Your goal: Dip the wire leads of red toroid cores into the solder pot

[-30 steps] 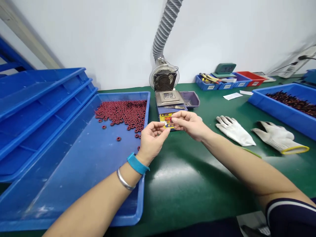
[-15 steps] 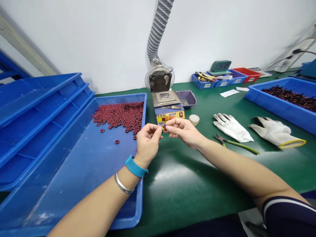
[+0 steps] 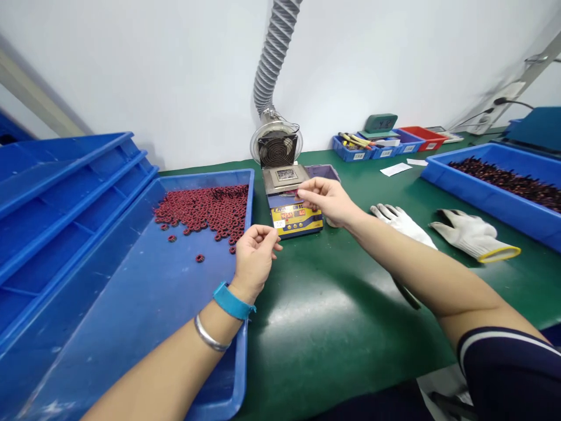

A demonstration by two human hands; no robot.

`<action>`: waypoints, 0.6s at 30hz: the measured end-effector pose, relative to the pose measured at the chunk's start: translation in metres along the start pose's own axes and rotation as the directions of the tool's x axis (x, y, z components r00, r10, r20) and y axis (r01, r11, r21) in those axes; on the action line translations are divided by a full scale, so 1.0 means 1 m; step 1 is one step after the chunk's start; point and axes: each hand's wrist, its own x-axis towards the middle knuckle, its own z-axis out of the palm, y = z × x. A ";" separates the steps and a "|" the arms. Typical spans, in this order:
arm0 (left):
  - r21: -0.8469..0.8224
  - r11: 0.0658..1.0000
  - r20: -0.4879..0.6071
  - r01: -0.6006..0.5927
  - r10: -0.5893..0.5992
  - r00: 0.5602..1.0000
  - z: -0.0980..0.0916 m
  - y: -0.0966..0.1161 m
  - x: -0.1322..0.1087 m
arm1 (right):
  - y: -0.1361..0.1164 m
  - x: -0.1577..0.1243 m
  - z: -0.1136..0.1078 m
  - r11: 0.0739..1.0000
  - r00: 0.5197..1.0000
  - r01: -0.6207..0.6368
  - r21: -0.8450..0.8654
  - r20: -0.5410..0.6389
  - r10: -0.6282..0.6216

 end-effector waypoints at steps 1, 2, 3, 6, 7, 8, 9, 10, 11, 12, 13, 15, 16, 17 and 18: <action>0.008 1.000 0.008 0.003 -0.003 1.000 0.000 0.000 0.000 | 0.000 0.012 -0.006 0.996 0.998 0.052 -0.075 -0.027 -0.054; 0.012 1.000 0.014 0.007 -0.007 1.000 0.000 -0.001 0.000 | 0.000 0.024 -0.011 0.984 0.994 0.093 -0.154 -0.045 -0.101; 0.015 1.000 0.020 0.013 -0.013 1.000 0.000 -0.001 0.000 | 0.001 0.035 -0.017 0.964 0.989 0.122 -0.236 -0.056 -0.139; 0.019 0.999 0.032 0.032 -0.033 0.999 0.001 -0.001 0.001 | 0.005 0.066 -0.030 0.866 0.979 0.143 -0.480 -0.060 -0.194; 0.021 0.999 0.037 0.037 -0.038 0.999 0.001 0.000 0.001 | 0.006 0.074 -0.033 0.825 0.977 0.134 -0.549 -0.066 -0.203; 0.024 0.999 0.044 0.042 -0.043 0.998 0.002 0.000 0.000 | 0.006 0.081 -0.034 0.784 0.976 0.119 -0.609 -0.075 -0.207; 0.027 0.999 0.050 0.046 -0.047 0.998 0.002 0.000 0.000 | 0.007 0.086 -0.035 0.746 0.974 0.099 -0.658 -0.088 -0.207; 0.032 0.998 0.058 0.051 -0.053 0.997 0.002 0.001 0.000 | 0.007 0.091 -0.035 0.713 0.974 0.076 -0.697 -0.100 -0.201; 0.038 0.998 0.064 0.057 -0.059 0.996 0.002 0.001 0.000 | 0.006 0.094 -0.034 0.683 0.975 0.054 -0.728 -0.109 -0.193; 0.043 0.997 0.070 0.063 -0.066 0.995 0.002 0.001 -0.001 | 0.006 0.097 -0.033 0.656 0.976 0.034 -0.754 -0.116 -0.184; 0.048 0.996 0.075 0.069 -0.073 0.995 0.002 0.002 -0.001 | 0.005 0.099 -0.032 0.632 0.977 0.018 -0.775 -0.120 -0.175; 0.055 0.995 0.086 0.078 -0.082 0.993 0.002 0.002 -0.001 | 0.004 0.102 -0.030 0.587 0.979 -0.003 -0.810 -0.123 -0.165; 0.058 0.995 0.090 0.081 -0.086 0.992 0.002 0.002 -0.001 | 0.004 0.103 -0.029 0.567 0.980 -0.010 -0.823 -0.122 -0.160; 0.060 0.995 0.093 0.082 -0.087 0.992 0.002 0.002 -0.001 | 0.005 0.104 -0.028 0.551 0.980 -0.015 -0.835 -0.120 -0.155; 0.062 0.995 0.096 0.081 -0.087 0.992 0.002 0.002 -0.001 | 0.006 0.105 -0.027 0.536 0.982 -0.017 -0.844 -0.116 -0.151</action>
